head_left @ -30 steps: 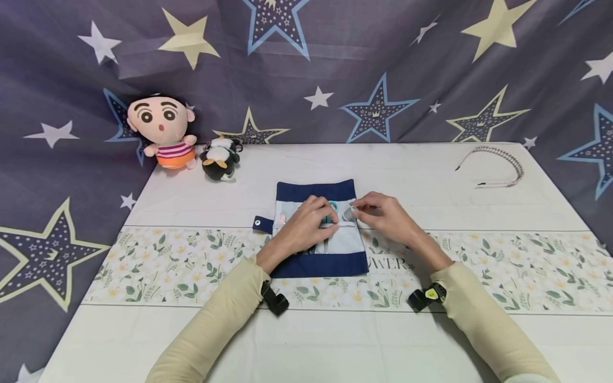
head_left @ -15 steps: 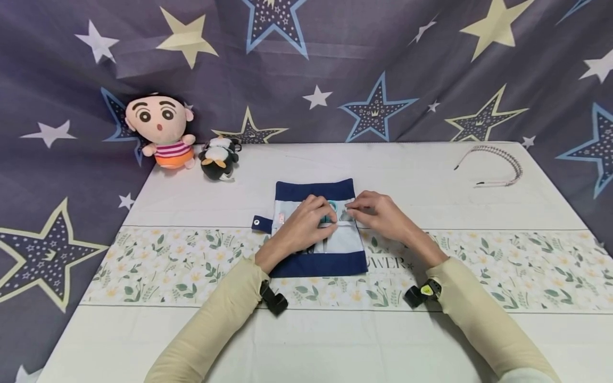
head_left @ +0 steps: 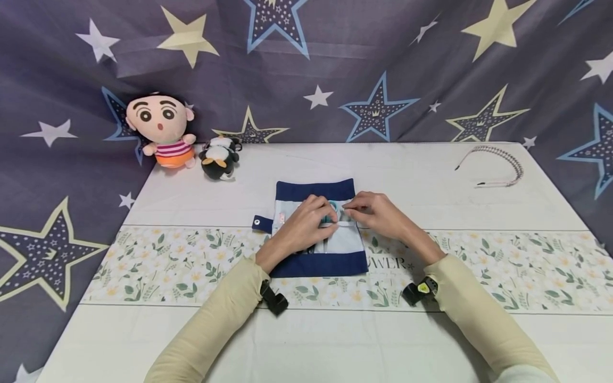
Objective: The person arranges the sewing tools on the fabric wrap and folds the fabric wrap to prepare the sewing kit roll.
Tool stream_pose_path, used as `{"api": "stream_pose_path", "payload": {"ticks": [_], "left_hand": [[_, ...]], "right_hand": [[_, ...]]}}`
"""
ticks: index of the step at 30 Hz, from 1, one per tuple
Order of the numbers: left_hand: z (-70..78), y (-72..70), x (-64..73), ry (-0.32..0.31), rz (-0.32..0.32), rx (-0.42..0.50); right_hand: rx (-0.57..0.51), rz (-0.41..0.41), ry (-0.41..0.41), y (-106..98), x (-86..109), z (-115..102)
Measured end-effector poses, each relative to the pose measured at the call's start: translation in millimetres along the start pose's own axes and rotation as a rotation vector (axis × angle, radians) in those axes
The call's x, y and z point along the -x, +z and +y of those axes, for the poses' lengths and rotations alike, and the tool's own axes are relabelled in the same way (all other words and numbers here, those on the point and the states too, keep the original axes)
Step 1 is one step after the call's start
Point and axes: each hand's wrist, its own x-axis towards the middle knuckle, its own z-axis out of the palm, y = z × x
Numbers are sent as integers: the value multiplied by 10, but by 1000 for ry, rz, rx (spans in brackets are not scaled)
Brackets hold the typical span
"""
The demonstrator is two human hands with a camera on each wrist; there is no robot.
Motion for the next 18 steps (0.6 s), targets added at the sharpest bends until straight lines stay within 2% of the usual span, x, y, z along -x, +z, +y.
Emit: {"api": "stream_pose_path", "payload": {"ticks": [9, 18], "left_hand": [[4, 7, 2, 11, 10, -1], [5, 6, 4, 10, 12, 5]], "right_hand": [[1, -23, -5, -11, -48, -1], [-2, 0, -24, 14, -72, 25]]}}
